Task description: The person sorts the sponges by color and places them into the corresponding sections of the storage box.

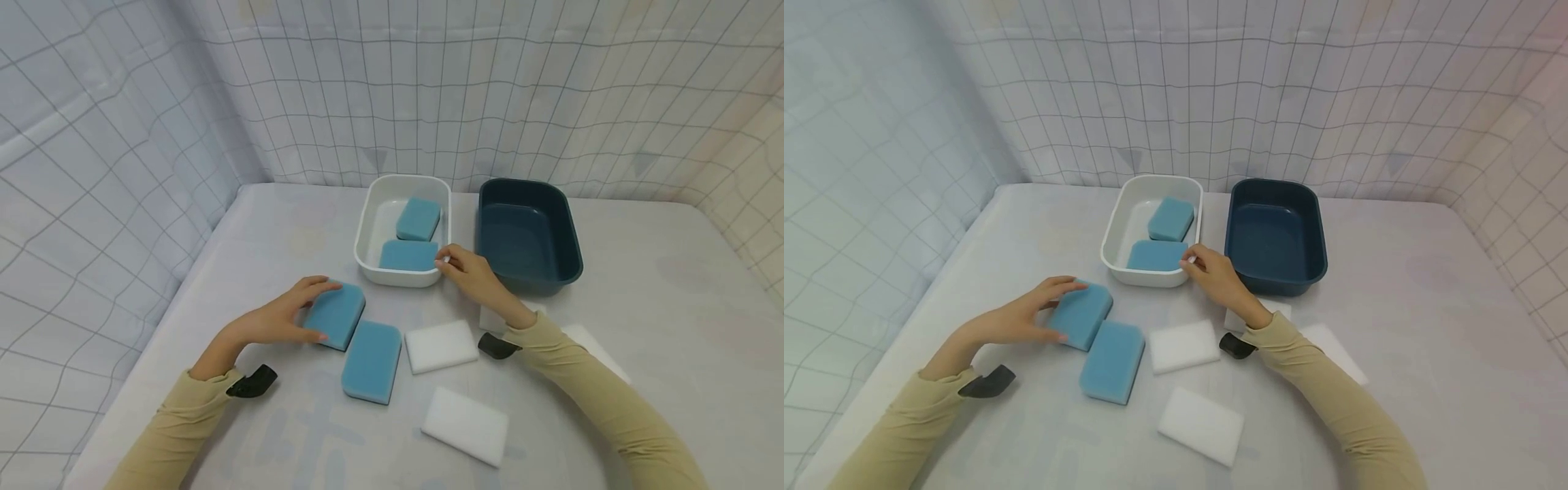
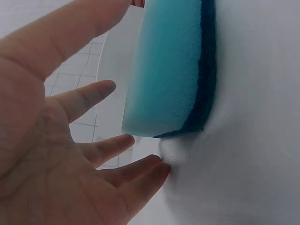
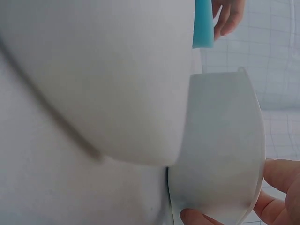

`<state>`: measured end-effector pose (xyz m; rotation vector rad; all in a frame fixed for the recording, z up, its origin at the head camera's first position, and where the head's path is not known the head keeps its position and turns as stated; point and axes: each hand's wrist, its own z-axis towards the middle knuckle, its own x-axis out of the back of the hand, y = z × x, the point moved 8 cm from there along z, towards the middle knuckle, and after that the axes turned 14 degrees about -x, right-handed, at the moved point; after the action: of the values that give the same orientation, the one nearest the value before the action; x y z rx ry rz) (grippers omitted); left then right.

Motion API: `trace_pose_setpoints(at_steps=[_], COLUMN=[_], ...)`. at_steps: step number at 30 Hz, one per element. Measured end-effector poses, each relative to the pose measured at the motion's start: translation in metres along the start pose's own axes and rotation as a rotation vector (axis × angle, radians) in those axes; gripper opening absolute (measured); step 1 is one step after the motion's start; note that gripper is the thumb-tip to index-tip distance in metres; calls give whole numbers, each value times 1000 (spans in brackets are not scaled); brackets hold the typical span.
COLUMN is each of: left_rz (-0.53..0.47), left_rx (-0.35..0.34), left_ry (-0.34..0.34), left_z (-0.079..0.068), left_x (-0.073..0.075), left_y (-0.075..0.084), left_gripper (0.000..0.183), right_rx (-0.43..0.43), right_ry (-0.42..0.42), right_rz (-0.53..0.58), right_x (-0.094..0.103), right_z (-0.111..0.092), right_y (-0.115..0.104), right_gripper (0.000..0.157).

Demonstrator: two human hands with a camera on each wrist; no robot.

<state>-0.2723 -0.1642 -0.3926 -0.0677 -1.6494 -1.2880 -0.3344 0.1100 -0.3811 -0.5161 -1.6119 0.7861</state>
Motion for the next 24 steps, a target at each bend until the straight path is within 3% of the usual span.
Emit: trace_pose_setpoints(at_steps=[7,16,24], left_rz=[35,63,81], left_rx=[11,-27,-1], left_ry=[-6,-24,-40], left_z=[1,3,6], left_x=[-3,-4,-3], left_y=[0,4,6], left_gripper=[82,85,86], right_rx=[-23,-73,-62], right_ry=[-15,-49,-64], right_rz=[45,117,142], right_x=[-1,-1,-2], right_z=[0,-1,0], right_y=[3,8,9], right_gripper=[27,32,34])
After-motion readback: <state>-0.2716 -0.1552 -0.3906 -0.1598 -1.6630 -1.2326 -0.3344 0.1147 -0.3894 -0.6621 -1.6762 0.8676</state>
